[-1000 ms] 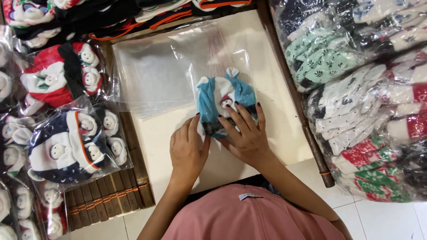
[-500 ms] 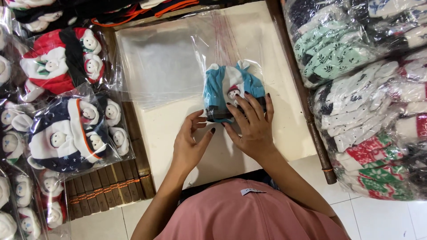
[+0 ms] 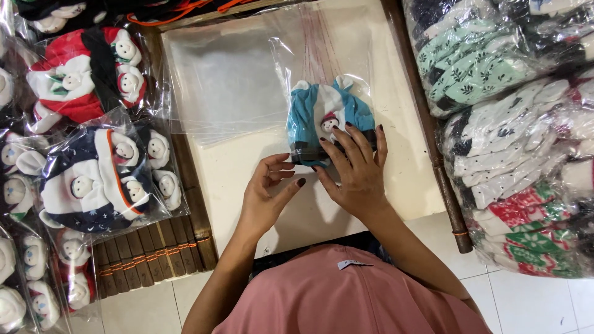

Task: Packaging small patterned hats or socks into individual plastic bags

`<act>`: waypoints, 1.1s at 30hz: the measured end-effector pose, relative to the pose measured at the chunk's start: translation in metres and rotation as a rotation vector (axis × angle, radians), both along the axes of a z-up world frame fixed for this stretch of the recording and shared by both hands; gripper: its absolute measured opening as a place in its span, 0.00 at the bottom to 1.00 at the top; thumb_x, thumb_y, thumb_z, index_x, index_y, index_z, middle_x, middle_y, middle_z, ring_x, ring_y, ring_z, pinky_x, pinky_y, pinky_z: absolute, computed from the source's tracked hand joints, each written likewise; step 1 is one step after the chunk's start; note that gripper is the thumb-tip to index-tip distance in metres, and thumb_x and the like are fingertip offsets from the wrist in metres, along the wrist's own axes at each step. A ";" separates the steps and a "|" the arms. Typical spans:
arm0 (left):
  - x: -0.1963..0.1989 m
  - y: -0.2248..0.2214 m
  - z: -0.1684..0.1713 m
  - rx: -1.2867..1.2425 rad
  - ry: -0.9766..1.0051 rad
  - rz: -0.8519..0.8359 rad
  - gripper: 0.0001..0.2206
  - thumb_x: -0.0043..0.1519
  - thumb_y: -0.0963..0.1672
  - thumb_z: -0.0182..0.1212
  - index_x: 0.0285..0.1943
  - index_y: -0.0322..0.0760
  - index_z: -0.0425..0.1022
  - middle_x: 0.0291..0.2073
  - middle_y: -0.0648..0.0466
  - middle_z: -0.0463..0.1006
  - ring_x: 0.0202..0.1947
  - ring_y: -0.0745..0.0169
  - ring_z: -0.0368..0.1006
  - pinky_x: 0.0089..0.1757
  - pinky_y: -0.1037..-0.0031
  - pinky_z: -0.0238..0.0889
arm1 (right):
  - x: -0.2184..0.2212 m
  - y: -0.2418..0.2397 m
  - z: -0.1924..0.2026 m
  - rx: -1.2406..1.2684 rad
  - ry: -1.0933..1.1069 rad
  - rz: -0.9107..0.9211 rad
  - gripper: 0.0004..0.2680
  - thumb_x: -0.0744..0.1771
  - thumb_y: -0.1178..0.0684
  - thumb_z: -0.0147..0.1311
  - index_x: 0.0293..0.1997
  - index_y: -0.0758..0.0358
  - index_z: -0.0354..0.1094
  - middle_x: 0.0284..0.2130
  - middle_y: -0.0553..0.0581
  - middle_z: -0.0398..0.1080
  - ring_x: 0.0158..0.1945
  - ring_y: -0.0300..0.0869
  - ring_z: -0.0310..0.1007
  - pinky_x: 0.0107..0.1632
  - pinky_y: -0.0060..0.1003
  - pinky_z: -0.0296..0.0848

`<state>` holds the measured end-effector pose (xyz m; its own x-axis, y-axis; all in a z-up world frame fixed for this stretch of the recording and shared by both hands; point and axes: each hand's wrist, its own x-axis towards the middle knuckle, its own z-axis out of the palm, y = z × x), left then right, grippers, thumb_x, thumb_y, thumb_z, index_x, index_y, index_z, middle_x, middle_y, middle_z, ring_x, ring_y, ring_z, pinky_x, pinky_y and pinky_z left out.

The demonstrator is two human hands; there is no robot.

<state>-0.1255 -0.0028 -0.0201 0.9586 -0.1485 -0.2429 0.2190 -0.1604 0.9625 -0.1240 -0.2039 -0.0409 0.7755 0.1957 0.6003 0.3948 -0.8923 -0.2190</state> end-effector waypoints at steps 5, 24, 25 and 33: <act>0.008 -0.003 0.012 0.331 -0.288 0.002 0.22 0.56 0.41 0.73 0.60 0.36 0.73 0.46 0.42 0.81 0.49 0.39 0.79 0.50 0.53 0.68 | -0.001 0.003 0.005 -0.046 -0.018 0.010 0.20 0.65 0.41 0.63 0.62 0.56 0.70 0.59 0.61 0.69 0.67 0.57 0.64 0.72 0.70 0.37; 0.022 -0.021 0.002 0.776 -1.159 0.107 0.06 0.56 0.43 0.67 0.41 0.48 0.81 0.32 0.61 0.78 0.41 0.60 0.78 0.49 0.65 0.68 | 0.022 0.009 0.013 -0.076 -0.223 -0.006 0.07 0.66 0.52 0.60 0.46 0.55 0.72 0.49 0.54 0.75 0.57 0.50 0.73 0.73 0.68 0.45; 0.019 -0.021 0.009 0.772 -1.167 0.110 0.06 0.56 0.43 0.67 0.41 0.48 0.81 0.32 0.61 0.78 0.41 0.60 0.78 0.49 0.65 0.68 | 0.018 0.008 0.022 -0.080 -0.232 -0.008 0.07 0.66 0.52 0.60 0.46 0.55 0.72 0.49 0.54 0.75 0.57 0.50 0.73 0.73 0.68 0.45; 0.016 -0.013 0.009 0.594 -0.836 0.000 0.21 0.50 0.39 0.67 0.55 0.35 0.71 0.53 0.49 0.78 0.55 0.52 0.74 0.55 0.65 0.66 | -0.009 -0.062 0.010 0.003 0.402 -0.114 0.43 0.59 0.39 0.65 0.79 0.50 0.35 0.78 0.59 0.31 0.80 0.53 0.30 0.76 0.62 0.38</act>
<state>-0.1099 -0.0157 -0.0110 0.8549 -0.2222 0.4688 -0.4857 -0.6605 0.5726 -0.1328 -0.2661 -0.0312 0.9647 0.0936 0.2463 0.1761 -0.9244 -0.3385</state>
